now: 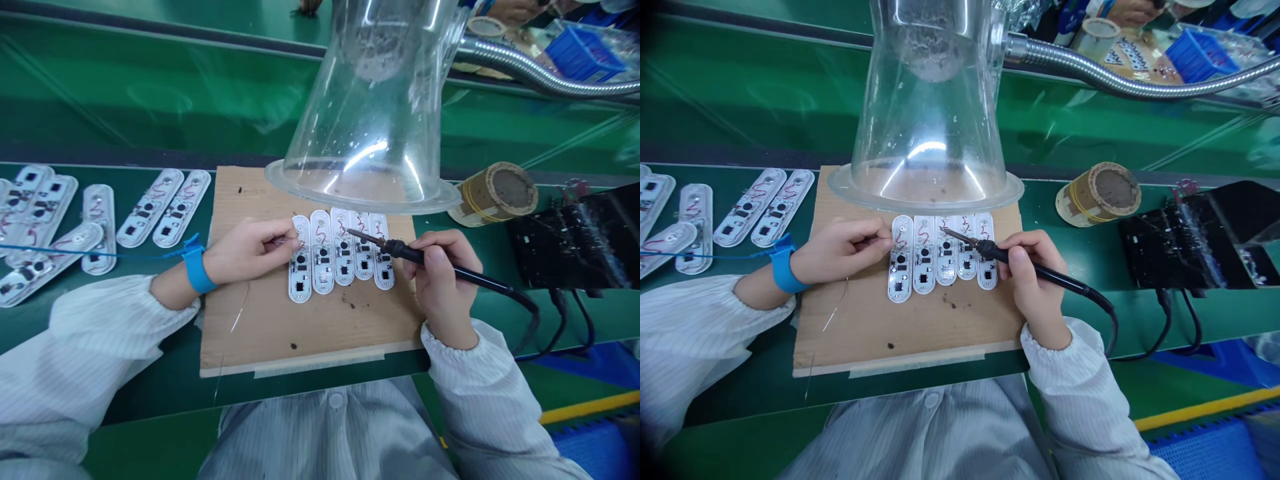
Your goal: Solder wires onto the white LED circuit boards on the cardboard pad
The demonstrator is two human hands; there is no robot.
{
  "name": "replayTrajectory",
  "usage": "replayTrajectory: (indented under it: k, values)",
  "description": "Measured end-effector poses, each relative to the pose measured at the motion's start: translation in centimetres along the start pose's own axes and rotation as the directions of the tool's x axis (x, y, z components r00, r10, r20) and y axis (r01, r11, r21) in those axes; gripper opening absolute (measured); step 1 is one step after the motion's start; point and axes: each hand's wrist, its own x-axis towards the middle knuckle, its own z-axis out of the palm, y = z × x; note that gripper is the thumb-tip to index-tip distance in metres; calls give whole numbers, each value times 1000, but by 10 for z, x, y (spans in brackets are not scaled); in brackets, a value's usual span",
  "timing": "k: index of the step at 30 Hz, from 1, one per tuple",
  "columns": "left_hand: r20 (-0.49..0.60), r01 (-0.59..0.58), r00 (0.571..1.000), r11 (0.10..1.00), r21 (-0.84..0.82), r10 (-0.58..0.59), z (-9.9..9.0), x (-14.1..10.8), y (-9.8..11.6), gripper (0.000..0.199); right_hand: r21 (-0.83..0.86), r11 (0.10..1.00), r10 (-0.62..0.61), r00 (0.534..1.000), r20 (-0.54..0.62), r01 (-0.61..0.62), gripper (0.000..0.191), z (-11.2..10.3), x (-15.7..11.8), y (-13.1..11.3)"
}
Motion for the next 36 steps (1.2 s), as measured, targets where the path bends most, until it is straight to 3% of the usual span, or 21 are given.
replayTrajectory:
  k: [5, 15, 22, 29, 36]
  values:
    - [-72, -7, 997, 1000, 4, 8, -2, -1, 1, 26, -10, 1000, -17, 1000, 2, 17, 19, 0, -2, 3]
    - [64, -19, 998, 1000, -11, 20, -4, -1, 6, 29, -15, 996, -88, 993, 74, 89, 18, 1, -6, -1]
    - [14, 19, 1000, 1000, 15, -20, -3, 1, 7, 29, -115, 992, -41, 991, 126, 56, 21, -1, -10, -2]
    - [21, 35, 999, 999, -35, -34, -4, 0, 6, 27, -100, 993, -38, 983, 181, 57, 15, -2, -12, 0]
    - [110, 49, 993, 991, -125, -36, -21, -3, 0, 26, -124, 991, -35, 983, 178, 58, 18, -6, -12, 2]
